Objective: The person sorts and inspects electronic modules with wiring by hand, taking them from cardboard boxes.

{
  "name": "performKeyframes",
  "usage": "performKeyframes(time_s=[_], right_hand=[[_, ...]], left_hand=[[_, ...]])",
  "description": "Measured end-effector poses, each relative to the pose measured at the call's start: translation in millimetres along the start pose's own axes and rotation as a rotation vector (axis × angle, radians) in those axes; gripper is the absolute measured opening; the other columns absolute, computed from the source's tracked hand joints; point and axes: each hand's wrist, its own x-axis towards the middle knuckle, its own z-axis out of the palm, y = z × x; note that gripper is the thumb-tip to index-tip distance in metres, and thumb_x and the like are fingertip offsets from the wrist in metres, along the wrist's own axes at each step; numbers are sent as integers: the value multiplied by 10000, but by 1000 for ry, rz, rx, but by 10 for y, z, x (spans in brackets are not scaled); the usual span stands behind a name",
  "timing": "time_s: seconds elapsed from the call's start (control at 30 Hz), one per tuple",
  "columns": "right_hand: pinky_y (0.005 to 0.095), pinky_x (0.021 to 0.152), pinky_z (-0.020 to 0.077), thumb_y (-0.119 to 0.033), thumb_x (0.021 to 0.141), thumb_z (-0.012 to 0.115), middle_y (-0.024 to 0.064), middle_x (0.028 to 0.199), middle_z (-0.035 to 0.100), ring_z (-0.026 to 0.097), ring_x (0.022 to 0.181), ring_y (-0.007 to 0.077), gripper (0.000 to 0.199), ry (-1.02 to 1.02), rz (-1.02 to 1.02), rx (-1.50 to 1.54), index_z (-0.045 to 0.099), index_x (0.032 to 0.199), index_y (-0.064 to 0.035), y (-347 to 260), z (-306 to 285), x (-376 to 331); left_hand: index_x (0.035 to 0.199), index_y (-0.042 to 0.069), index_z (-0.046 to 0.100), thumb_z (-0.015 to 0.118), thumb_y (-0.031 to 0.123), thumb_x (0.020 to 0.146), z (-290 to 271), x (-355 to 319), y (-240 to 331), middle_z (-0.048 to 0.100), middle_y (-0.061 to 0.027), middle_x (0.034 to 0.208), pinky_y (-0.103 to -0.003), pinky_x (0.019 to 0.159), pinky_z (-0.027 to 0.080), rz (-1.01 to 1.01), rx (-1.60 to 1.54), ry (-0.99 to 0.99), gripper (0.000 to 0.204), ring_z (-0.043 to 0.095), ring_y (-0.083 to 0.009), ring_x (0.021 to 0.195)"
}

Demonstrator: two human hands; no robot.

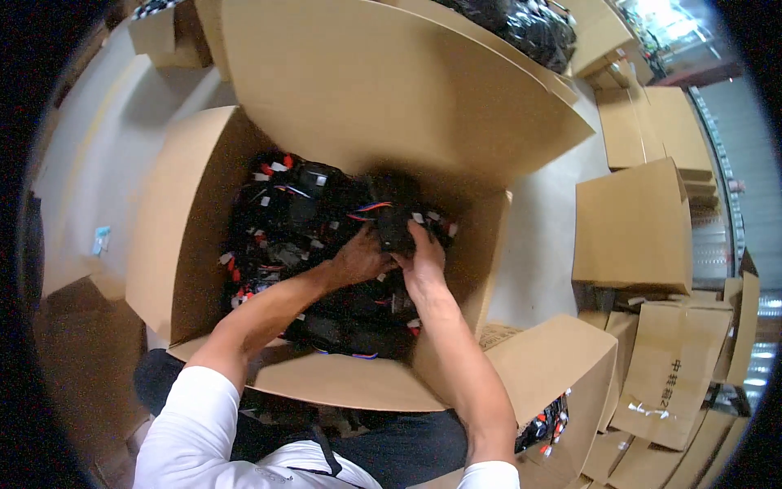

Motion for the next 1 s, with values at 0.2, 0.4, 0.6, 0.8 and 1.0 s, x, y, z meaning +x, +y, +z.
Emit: performKeyframes(time_s=[0.2,0.4,0.6,0.8,1.0], right_hand=[[386,815,564,-269,929,679,44,1064,688,660,971,200,265,1,40,44,633,1142,-118,400,193,180],[429,915,519,-268,935,692,62,1308,561,546,1188,195,426,-5,-24,-155,527,1304,-135,1047,511,310],[443,942,519,-357,949,665,128,1436,455,476,1296,304,686,-180,1,-228,333,1495,-108,1471,651,402],[471,954,510,-551,963,549,224,1432,476,517,1265,386,790,76,-153,-919,334,1471,13,1470,416,950],[479,855,536,-466,900,579,314,991,678,676,958,418,550,-404,-231,-1536,721,946,63,366,760,35]], left_hand=[[1334,71,578,660,456,860,-288,-488,-379,512,-211,1383,-557,1073,358,-128,242,-175,615,461,-367,1303],[1213,29,661,650,452,853,-605,-1054,-336,527,-201,1379,-524,1057,389,172,266,-359,555,458,-346,1318],[1301,30,594,629,361,862,-1393,-883,-487,529,-197,1386,-438,1090,374,-128,97,-566,551,467,-325,1324],[1337,-7,544,589,246,851,-919,-618,-661,507,-201,1425,-439,1149,305,86,432,-105,550,441,-330,1365],[1214,-55,573,511,104,868,-708,-673,-738,553,-266,1284,-508,1040,395,-219,184,65,386,514,-421,1198]])
